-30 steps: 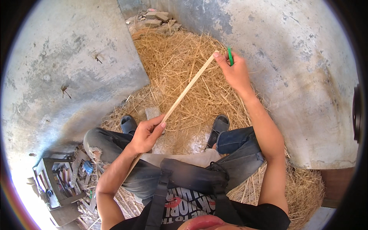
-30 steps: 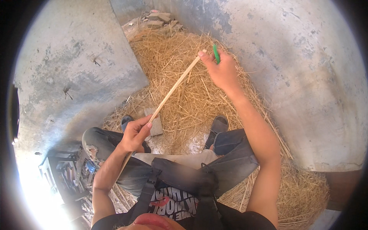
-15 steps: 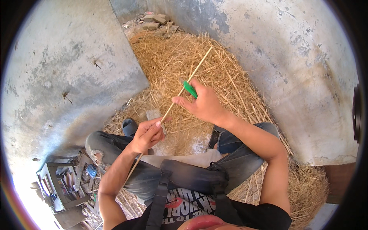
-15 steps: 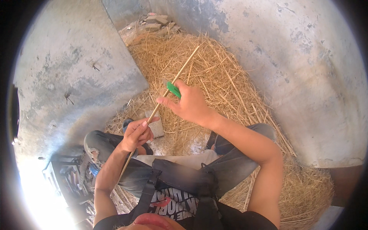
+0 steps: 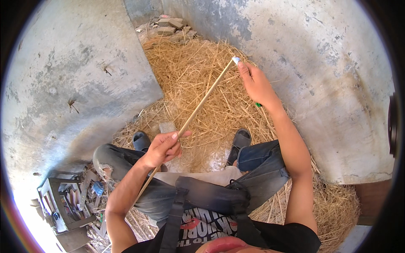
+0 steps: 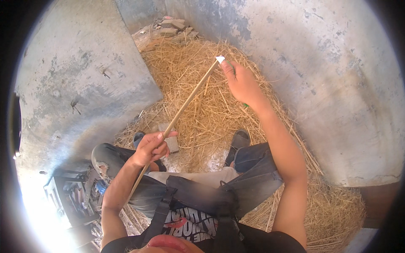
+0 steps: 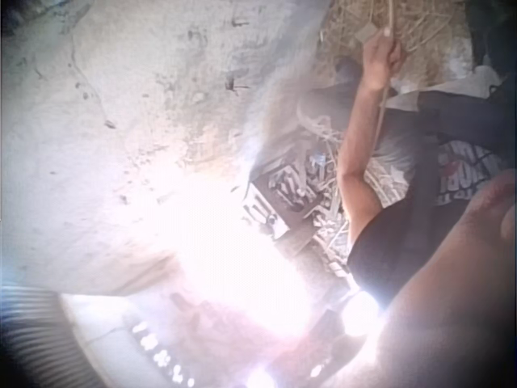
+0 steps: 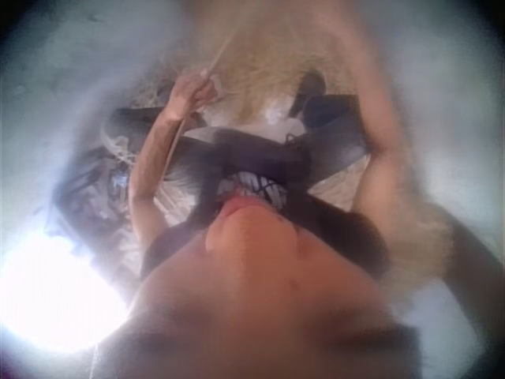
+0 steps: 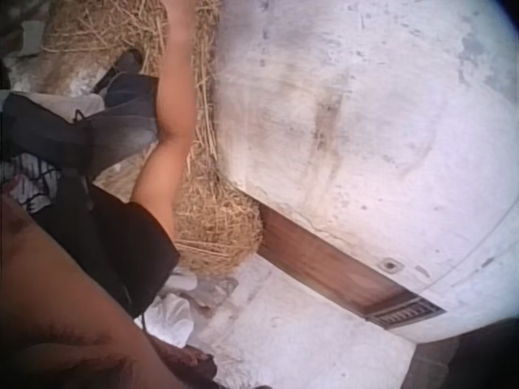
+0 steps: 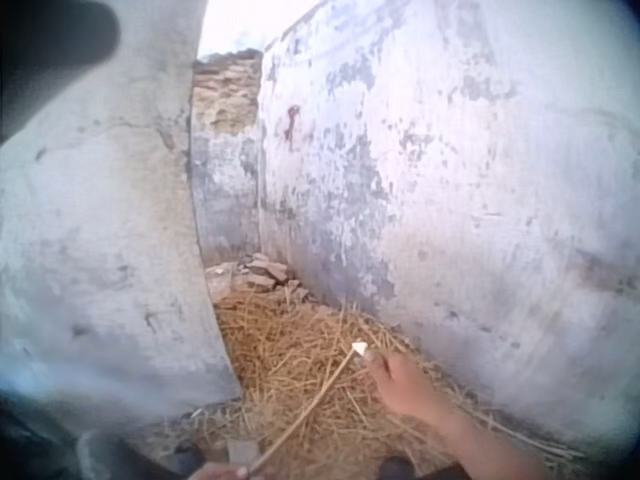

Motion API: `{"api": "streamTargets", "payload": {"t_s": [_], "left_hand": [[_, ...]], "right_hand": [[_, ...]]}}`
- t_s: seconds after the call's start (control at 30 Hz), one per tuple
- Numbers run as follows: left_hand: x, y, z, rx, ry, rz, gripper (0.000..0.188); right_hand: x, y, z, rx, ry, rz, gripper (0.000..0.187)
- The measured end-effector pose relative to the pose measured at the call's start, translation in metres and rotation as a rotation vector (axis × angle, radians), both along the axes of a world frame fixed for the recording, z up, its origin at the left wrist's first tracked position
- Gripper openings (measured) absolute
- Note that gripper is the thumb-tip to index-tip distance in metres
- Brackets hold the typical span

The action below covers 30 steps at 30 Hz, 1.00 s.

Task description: The person uses a small green folding knife to shave thin strips from a wooden stick while sitting on a floor covered in straw.

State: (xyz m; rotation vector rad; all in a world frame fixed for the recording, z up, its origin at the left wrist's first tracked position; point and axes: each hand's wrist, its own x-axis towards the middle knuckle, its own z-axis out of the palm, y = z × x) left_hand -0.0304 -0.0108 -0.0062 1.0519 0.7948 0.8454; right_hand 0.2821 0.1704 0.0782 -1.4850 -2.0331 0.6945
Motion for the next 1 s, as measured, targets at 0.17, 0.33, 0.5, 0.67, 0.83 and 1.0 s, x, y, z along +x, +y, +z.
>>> {"api": "streamTargets", "payload": {"t_s": [0.17,0.33,0.5,0.67,0.83,1.0], "left_hand": [[0.001,-0.002,-0.002,0.032,-0.007,0.013,0.050],[-0.005,0.000,-0.008,0.038,-0.028,0.075,0.048],[0.001,0.000,-0.001,0.058,-0.014,0.061,0.046],[-0.005,-0.007,-0.004,0.051,-0.026,0.035,0.046],[0.001,0.008,0.001,0.042,0.031,0.103,0.050],[-0.006,0.001,-0.003,0.061,0.055,0.111,0.051]], "right_hand": [[-0.015,-0.007,0.009,-0.116,-0.148,0.024,0.069],[-0.047,-0.031,-0.008,-0.133,-0.160,0.164,0.069],[-0.025,-0.008,0.002,-0.009,-0.092,0.014,0.066],[-0.027,-0.022,0.000,-0.009,-0.039,0.054,0.068],[-0.063,-0.066,-0.039,0.020,-0.020,0.315,0.071],[-0.061,-0.036,0.002,-0.114,-0.057,0.134,0.074]]}}
